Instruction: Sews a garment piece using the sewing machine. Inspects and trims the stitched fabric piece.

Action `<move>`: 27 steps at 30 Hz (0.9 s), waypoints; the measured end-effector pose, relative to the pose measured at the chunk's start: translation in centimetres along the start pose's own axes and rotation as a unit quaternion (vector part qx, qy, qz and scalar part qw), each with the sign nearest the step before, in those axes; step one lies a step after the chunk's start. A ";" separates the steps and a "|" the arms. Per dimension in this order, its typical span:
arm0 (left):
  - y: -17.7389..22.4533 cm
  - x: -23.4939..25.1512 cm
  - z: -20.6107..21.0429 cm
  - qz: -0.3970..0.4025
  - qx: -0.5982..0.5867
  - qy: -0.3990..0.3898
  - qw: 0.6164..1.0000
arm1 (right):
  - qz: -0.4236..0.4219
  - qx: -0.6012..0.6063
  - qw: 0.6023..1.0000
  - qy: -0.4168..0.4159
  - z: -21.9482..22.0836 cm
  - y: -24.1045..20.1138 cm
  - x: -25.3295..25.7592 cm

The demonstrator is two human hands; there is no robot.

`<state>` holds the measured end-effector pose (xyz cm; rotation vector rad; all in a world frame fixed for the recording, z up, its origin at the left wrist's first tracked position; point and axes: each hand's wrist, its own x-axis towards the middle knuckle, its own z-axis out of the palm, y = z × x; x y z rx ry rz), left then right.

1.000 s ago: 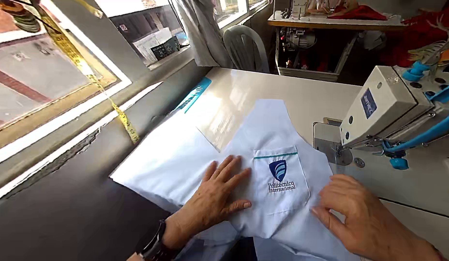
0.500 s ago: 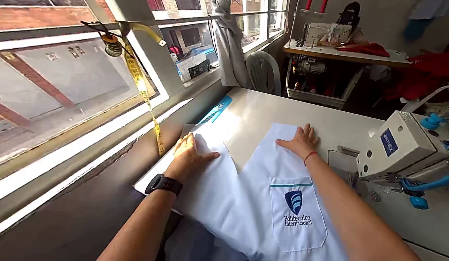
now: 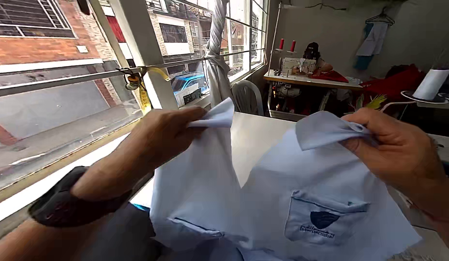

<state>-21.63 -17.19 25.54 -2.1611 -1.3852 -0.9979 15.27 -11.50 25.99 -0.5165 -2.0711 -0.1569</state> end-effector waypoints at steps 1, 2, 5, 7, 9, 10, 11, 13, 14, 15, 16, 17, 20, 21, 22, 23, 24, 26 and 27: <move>0.9 1.4 -1.9 0.030 0.024 0.033 0.999 | -0.016 -0.024 0.999 0.022 -2.6 -0.1 1.1; 1.4 3.0 -3.7 0.051 0.049 0.058 0.996 | -0.021 -0.043 0.998 0.046 -5.0 -0.2 2.2; 1.9 8.7 -7.8 0.111 0.111 0.133 0.979 | -0.039 -0.112 0.986 0.114 -11.3 -0.2 6.3; 3.3 12.9 -10.2 0.173 0.133 0.165 0.962 | -0.075 -0.181 0.971 0.135 -15.4 -0.3 9.1; 3.7 16.9 -11.7 0.223 0.158 0.202 0.941 | -0.095 -0.236 0.957 0.142 -19.0 -0.7 11.4; 4.8 18.2 -12.3 0.236 0.165 0.218 0.932 | -0.094 -0.251 0.953 0.139 -20.5 -0.9 12.3; 6.2 19.0 -12.7 0.242 0.174 0.229 0.927 | -0.091 -0.266 0.950 0.137 -21.9 -1.3 13.0; 8.5 20.2 -13.1 0.253 0.187 0.241 0.918 | -0.093 -0.305 0.938 0.137 -24.3 -2.0 13.8; 9.3 20.5 -13.1 0.263 0.191 0.243 0.914 | -0.097 -0.324 0.931 0.137 -25.3 -2.4 14.0; 9.9 20.9 -13.0 0.270 0.195 0.243 0.911 | -0.100 -0.341 0.925 0.135 -26.2 -2.7 14.1; 10.4 21.3 -12.9 0.274 0.193 0.244 0.910 | -0.102 -0.354 0.920 0.133 -27.1 -2.9 14.2; 10.7 21.7 -12.8 0.276 0.188 0.247 0.910 | -0.098 -0.364 0.917 0.129 -27.9 -3.2 14.3; 11.7 22.2 -12.5 0.277 0.172 0.262 0.908 | -0.071 -0.377 0.916 0.118 -29.9 -4.1 13.9; 12.0 22.2 -12.4 0.278 0.166 0.266 0.908 | -0.068 -0.382 0.914 0.117 -30.4 -4.3 13.6; 12.2 22.3 -12.4 0.280 0.159 0.268 0.908 | -0.067 -0.385 0.913 0.116 -30.9 -4.4 13.2; 12.4 22.2 -12.3 0.281 0.153 0.271 0.908 | -0.064 -0.383 0.914 0.117 -31.2 -4.6 12.8; 12.6 22.0 -12.2 0.279 0.147 0.274 0.909 | -0.056 -0.373 0.919 0.118 -31.4 -4.9 12.4; 13.7 20.7 -11.7 0.262 0.129 0.282 0.914 | -0.007 -0.314 0.942 0.120 -31.4 -6.3 11.0; 14.8 19.4 -11.2 0.244 0.108 0.282 0.922 | 0.038 -0.258 0.958 0.116 -31.1 -7.4 9.9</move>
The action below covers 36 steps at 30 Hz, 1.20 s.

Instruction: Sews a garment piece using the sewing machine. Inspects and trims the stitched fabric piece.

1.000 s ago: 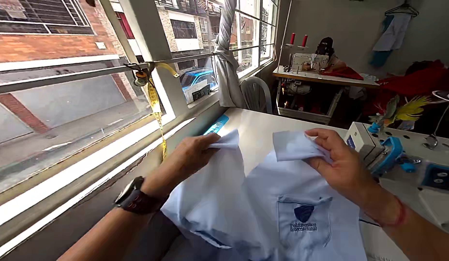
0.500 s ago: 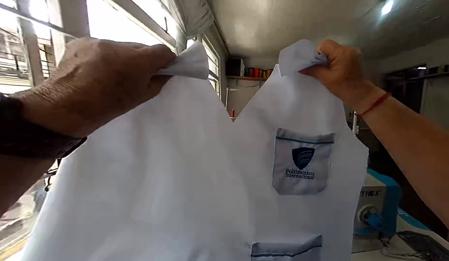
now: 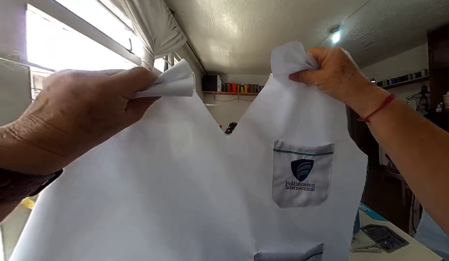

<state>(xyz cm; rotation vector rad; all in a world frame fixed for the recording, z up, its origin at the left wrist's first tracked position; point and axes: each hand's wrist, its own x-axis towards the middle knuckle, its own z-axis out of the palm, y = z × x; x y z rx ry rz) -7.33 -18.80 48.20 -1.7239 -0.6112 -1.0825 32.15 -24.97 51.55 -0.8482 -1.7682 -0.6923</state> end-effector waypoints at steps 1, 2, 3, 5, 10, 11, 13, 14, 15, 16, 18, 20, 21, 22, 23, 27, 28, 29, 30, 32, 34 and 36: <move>1.5 -1.0 -0.1 -0.030 -0.018 0.007 0.999 | 0.049 0.070 0.996 -0.021 -0.5 -1.2 -1.5; 2.5 -2.5 0.6 -0.061 -0.034 0.020 0.997 | 0.087 0.151 0.984 -0.045 -0.7 -2.2 -3.2; 3.4 -4.5 2.0 -0.091 -0.058 0.029 0.994 | 0.108 0.225 0.966 -0.066 -0.6 -2.9 -5.3; 5.9 -8.9 5.7 -0.137 -0.101 -0.005 0.985 | 0.120 0.284 0.946 -0.102 1.3 -3.0 -9.9; 11.9 -19.6 14.1 -0.194 -0.125 -0.250 0.940 | 0.266 0.168 0.932 -0.179 11.2 0.0 -22.1; 13.5 -21.2 14.3 -0.203 -0.151 -0.249 0.935 | 0.310 0.168 0.918 -0.183 12.9 0.4 -24.3; 18.8 -24.0 12.9 -0.222 -0.219 -0.229 0.922 | 0.393 0.179 0.883 -0.185 15.7 0.9 -28.4; 22.3 -25.5 12.2 -0.244 -0.274 -0.241 0.899 | 0.428 0.190 0.864 -0.187 16.8 1.1 -30.3; 25.8 -27.0 11.8 -0.287 -0.351 -0.285 0.845 | 0.460 0.204 0.844 -0.188 17.7 1.1 -32.1; 28.6 -28.1 11.3 -0.348 -0.439 -0.367 0.743 | 0.492 0.221 0.822 -0.185 18.6 0.9 -33.7; 31.4 -29.1 11.8 -0.465 -0.538 -0.511 0.483 | 0.553 0.271 0.772 -0.156 20.4 0.0 -35.6; 33.3 -29.5 13.4 -0.535 -0.547 -0.520 0.380 | 0.603 0.354 0.710 -0.081 21.6 -1.1 -35.4; 34.1 -29.6 13.8 -0.545 -0.543 -0.502 0.395 | 0.616 0.396 0.679 -0.049 21.7 -2.0 -35.2; 34.6 -29.6 13.9 -0.538 -0.538 -0.481 0.436 | 0.617 0.435 0.655 -0.029 21.7 -3.0 -34.9; 34.8 -29.8 14.0 -0.512 -0.532 -0.454 0.499 | 0.605 0.464 0.646 -0.022 21.6 -4.2 -34.6; 34.6 -33.4 15.6 -0.404 -0.678 -0.267 0.553 | 0.423 0.456 0.781 -0.053 21.4 -7.6 -35.2; 34.7 -33.6 16.2 -0.417 -0.714 -0.245 0.506 | 0.375 0.456 0.806 -0.048 21.4 -7.9 -35.5; 34.7 -33.5 16.6 -0.439 -0.726 -0.231 0.476 | 0.339 0.459 0.821 -0.038 21.3 -7.8 -35.6; 34.6 -33.3 16.7 -0.437 -0.708 -0.243 0.499 | 0.320 0.457 0.830 -0.023 21.0 -7.2 -35.7; 34.9 -31.7 16.3 -0.404 -0.589 -0.307 0.629 | 0.329 0.404 0.853 0.008 19.7 -4.1 -35.7; 35.6 -30.4 16.5 -0.429 -0.524 -0.388 0.625 | 0.364 0.262 0.894 0.011 18.5 0.6 -36.4; 35.7 -30.2 16.4 -0.475 -0.530 -0.434 0.552 | 0.369 0.045 0.924 -0.095 18.1 4.3 -37.9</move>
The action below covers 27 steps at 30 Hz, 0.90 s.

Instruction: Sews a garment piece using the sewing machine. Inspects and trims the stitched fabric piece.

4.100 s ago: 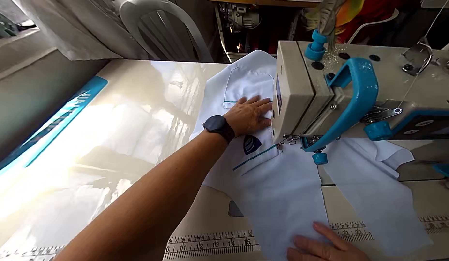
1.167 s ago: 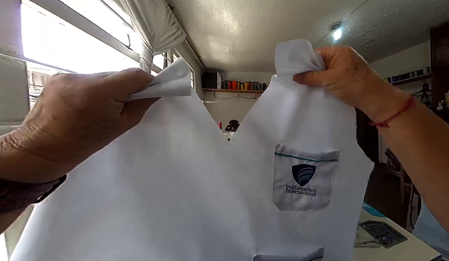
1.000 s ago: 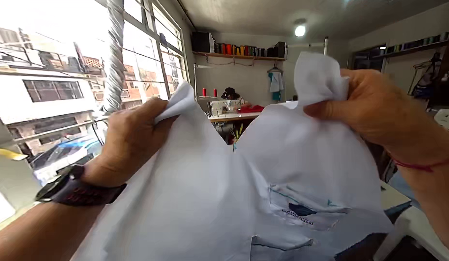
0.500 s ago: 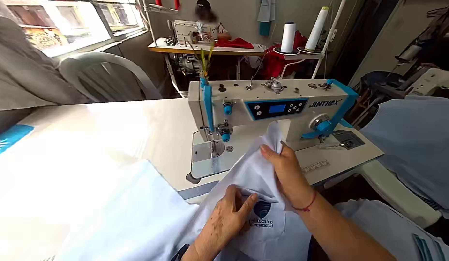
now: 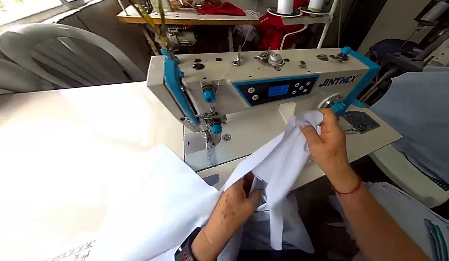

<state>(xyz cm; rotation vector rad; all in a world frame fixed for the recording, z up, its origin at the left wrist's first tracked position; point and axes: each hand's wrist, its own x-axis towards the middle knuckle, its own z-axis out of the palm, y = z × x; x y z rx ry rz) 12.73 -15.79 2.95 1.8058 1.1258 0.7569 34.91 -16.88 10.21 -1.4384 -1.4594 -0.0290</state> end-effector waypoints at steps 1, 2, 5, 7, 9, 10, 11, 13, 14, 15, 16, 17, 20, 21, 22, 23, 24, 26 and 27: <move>-0.1 0.1 0.0 -0.023 -0.031 -0.007 0.999 | 0.000 -0.080 0.996 -0.028 0.0 0.8 0.0; -0.3 0.4 0.0 -0.034 -0.056 -0.006 0.998 | -0.021 -0.117 0.992 -0.041 -0.1 0.8 -0.6; -0.5 1.1 0.3 -0.021 -0.075 0.009 0.997 | -0.170 -0.053 0.984 0.007 -0.1 -2.4 -3.5; 0.3 1.1 0.4 0.006 -0.045 0.029 0.999 | -0.238 0.028 0.967 -0.085 1.3 -4.2 -5.0; 0.3 1.3 0.4 0.027 0.008 0.037 0.999 | -0.266 0.037 0.941 -0.204 3.4 -3.6 -5.2; -0.1 1.4 0.3 0.037 0.042 0.048 0.997 | -0.263 0.017 0.933 -0.247 3.9 -2.8 -5.1; -0.7 1.4 0.1 0.050 0.082 0.061 0.994 | -0.263 -0.019 0.923 -0.279 4.0 -2.0 -4.8; -1.3 1.6 -0.9 0.063 0.156 0.095 0.981 | -0.281 -0.095 0.895 -0.333 4.0 -0.6 -5.0; -1.6 1.7 -1.5 0.066 0.176 0.107 0.976 | -0.294 -0.106 0.884 -0.348 4.1 -0.2 -5.4; -1.9 1.8 -2.0 0.070 0.183 0.113 0.974 | -0.306 -0.104 0.882 -0.344 4.3 -0.2 -5.8; -2.2 2.0 -2.4 0.076 0.187 0.118 0.972 | -0.314 -0.095 0.887 -0.324 4.5 -0.5 -6.0; -2.3 2.2 -2.5 0.080 0.189 0.122 0.971 | -0.320 -0.078 0.894 -0.304 4.6 -1.0 -5.8; -2.3 2.4 -2.3 0.089 0.164 0.129 0.974 | -0.329 -0.047 0.893 -0.303 5.0 -2.2 -5.2; -2.3 2.5 -2.3 0.100 0.156 0.135 0.973 | -0.327 -0.047 0.894 -0.301 5.4 -1.9 -5.5; -2.3 2.4 -2.4 0.110 0.146 0.141 0.973 | -0.329 -0.052 0.894 -0.298 6.0 -1.5 -5.8; -2.4 2.4 -2.6 0.118 0.135 0.148 0.973 | -0.337 -0.061 0.889 -0.304 6.4 -1.1 -6.0; -2.5 2.3 -2.7 0.128 0.128 0.151 0.972 | -0.349 -0.068 0.880 -0.314 6.6 -0.8 -6.2; -2.5 1.9 -2.7 0.150 0.144 0.163 0.964 | -0.381 -0.063 0.855 -0.347 6.5 -1.0 -5.9; -2.6 1.8 -2.7 0.165 0.161 0.173 0.958 | -0.399 -0.057 0.840 -0.364 6.3 -1.2 -5.4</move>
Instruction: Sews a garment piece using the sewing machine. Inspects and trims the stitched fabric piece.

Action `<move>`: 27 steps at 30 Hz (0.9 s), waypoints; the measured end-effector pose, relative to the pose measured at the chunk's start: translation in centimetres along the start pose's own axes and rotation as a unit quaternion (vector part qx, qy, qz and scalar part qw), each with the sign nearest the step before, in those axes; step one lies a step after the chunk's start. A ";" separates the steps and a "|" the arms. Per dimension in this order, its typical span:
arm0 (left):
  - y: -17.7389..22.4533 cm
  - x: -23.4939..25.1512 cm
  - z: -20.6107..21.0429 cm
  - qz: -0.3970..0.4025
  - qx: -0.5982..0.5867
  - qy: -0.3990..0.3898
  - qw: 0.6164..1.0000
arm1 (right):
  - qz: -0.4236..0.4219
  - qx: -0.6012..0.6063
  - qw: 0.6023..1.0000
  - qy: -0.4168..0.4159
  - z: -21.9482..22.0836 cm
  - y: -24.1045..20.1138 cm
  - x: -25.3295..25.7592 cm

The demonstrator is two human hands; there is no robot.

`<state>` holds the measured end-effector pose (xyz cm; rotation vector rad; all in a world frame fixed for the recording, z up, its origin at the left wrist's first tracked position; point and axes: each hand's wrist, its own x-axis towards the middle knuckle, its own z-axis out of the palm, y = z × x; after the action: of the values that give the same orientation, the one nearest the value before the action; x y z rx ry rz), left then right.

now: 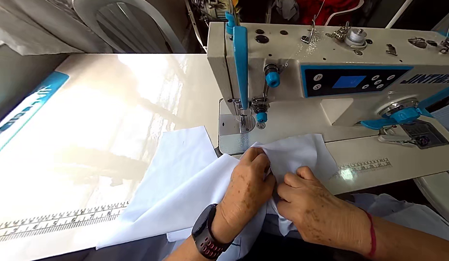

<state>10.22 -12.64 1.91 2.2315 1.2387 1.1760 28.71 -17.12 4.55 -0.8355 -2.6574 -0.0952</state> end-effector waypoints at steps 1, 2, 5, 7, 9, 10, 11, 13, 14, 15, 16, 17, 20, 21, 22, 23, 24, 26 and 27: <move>-0.1 -0.2 0.0 0.016 0.018 0.007 1.000 | -0.021 0.008 1.000 -0.016 -0.6 0.2 0.1; -0.3 -0.4 0.0 0.028 0.038 0.014 0.999 | -0.035 0.014 0.999 -0.032 -1.3 0.5 0.2; -0.7 -1.2 -0.1 0.017 0.047 0.024 0.998 | 0.021 -0.027 0.999 -0.030 -2.9 2.0 -0.3; -0.1 -1.8 -0.4 -0.035 -0.065 -0.006 0.997 | 0.095 -0.062 0.994 0.006 -3.6 3.0 -0.3; 0.9 -1.7 -0.6 -0.106 -0.228 -0.041 0.967 | 0.137 -0.088 0.986 0.026 -3.5 3.1 0.0; 1.3 -1.5 -0.8 -0.146 -0.291 -0.052 0.944 | 0.147 -0.086 0.985 0.027 -3.3 2.8 0.0; 1.6 -1.4 -0.9 -0.179 -0.331 -0.058 0.925 | 0.152 -0.070 0.986 0.021 -3.1 2.5 -0.1; 1.8 -1.3 -0.8 -0.199 -0.339 -0.050 0.918 | 0.151 -0.009 0.989 0.002 -3.1 1.8 -0.1; 1.7 -1.5 -0.6 -0.179 -0.308 -0.036 0.934 | 0.147 0.023 0.989 -0.004 -3.1 1.3 0.0; 1.7 -1.6 -0.3 -0.147 -0.261 -0.016 0.954 | 0.144 0.051 0.988 -0.004 -3.1 0.8 0.1; 1.7 -1.6 -0.1 -0.118 -0.214 -0.001 0.970 | 0.147 0.079 0.986 0.004 -2.8 0.4 0.3; 1.9 -1.6 0.0 -0.094 -0.175 0.007 0.980 | 0.155 0.104 0.982 0.021 -2.3 0.1 0.5; 2.5 -1.4 -0.2 -0.044 -0.124 0.012 0.991 | 0.190 0.042 0.980 0.040 -0.7 -0.5 0.9; 2.6 -1.4 -0.3 -0.045 -0.134 0.003 0.990 | 0.208 -0.003 0.977 0.039 -0.5 -0.6 0.9; 2.7 -1.4 -0.4 -0.055 -0.159 -0.011 0.986 | 0.225 -0.043 0.973 0.043 -0.3 -0.7 1.0; 2.7 -1.3 -0.5 -0.074 -0.197 -0.031 0.977 | 0.240 -0.073 0.967 0.046 -0.2 -0.7 1.0; 2.6 -1.3 -0.7 -0.095 -0.248 -0.052 0.963 | 0.253 -0.096 0.962 0.049 -0.2 -0.8 1.1; 2.5 -1.2 -1.0 -0.130 -0.352 -0.079 0.923 | 0.256 -0.105 0.959 0.060 -0.2 -1.1 1.3; 2.5 -1.1 -1.2 -0.141 -0.399 -0.084 0.902 | 0.246 -0.077 0.964 0.071 -0.2 -1.1 1.3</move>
<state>10.38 -15.05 3.62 1.4497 0.7665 1.0787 27.17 -17.35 5.26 -1.4537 -2.2562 -0.2282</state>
